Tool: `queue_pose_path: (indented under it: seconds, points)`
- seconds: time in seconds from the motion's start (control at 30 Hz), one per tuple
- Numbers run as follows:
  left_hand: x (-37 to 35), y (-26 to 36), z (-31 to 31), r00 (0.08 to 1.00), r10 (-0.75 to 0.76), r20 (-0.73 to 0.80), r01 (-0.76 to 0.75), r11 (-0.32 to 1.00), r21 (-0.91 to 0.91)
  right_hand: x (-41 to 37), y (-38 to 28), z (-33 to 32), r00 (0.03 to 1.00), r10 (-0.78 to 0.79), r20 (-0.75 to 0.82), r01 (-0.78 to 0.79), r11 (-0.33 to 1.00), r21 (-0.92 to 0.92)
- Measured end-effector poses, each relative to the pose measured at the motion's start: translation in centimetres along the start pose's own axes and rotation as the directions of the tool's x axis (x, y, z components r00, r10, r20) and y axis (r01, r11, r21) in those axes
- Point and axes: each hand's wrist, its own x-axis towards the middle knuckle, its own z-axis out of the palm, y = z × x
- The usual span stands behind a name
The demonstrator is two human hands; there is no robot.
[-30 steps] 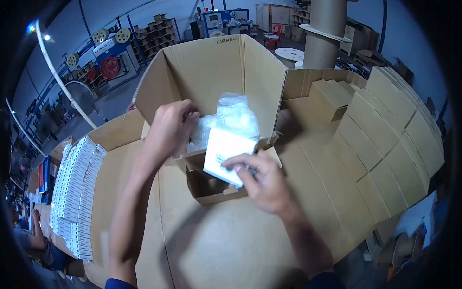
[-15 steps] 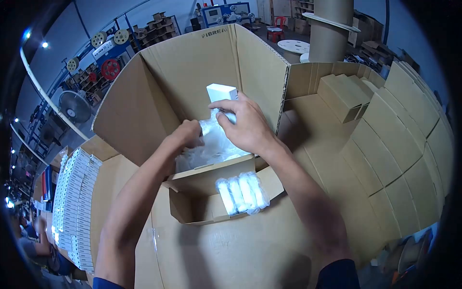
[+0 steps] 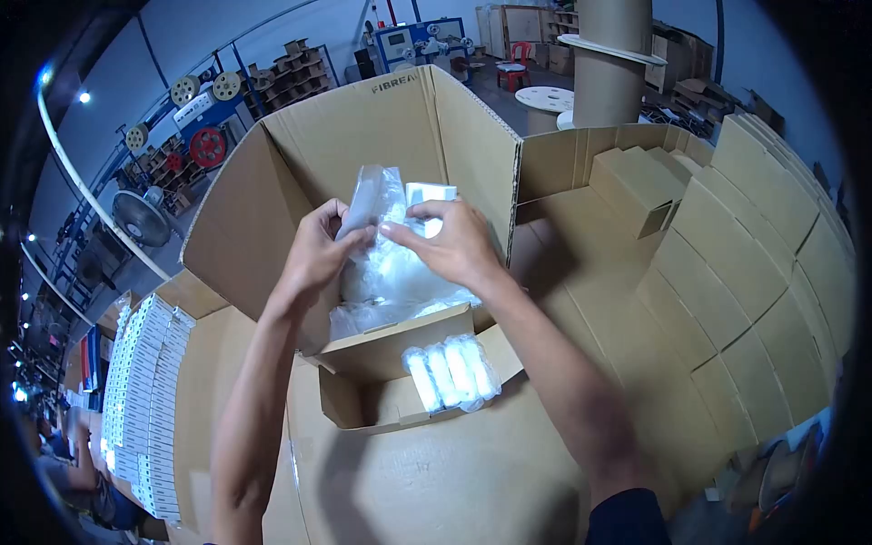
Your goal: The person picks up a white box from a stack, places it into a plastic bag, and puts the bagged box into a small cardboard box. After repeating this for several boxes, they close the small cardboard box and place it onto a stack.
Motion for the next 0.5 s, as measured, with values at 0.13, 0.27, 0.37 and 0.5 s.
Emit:
queue_pose_path:
  seconds: [0.13, 0.27, 0.37, 0.5]
  points:
    - [-3.1, 1.7, 0.2, 0.993, 0.077, -0.089, -0.083, 0.995, -0.061, -0.8, -1.0, 1.1, 0.995, -0.037, -0.097, 0.055, 0.979, 0.196]
    - [-7.5, 5.0, -0.7, 0.988, 0.061, -0.143, -0.132, 0.814, -0.566, -4.6, -5.6, -1.5, 0.998, -0.066, -0.022, 0.067, 0.995, 0.071]
    - [-11.1, 6.1, -1.1, 0.943, 0.163, -0.29, -0.317, 0.706, -0.633, -8.2, -7.5, -2.0, 0.99, -0.122, -0.064, 0.131, 0.977, 0.166]
    - [-18.2, 6.9, -0.2, 0.949, 0.038, -0.314, -0.265, 0.637, -0.724, -14.7, -9.6, -1.5, 0.971, -0.119, -0.209, 0.173, 0.95, 0.259]
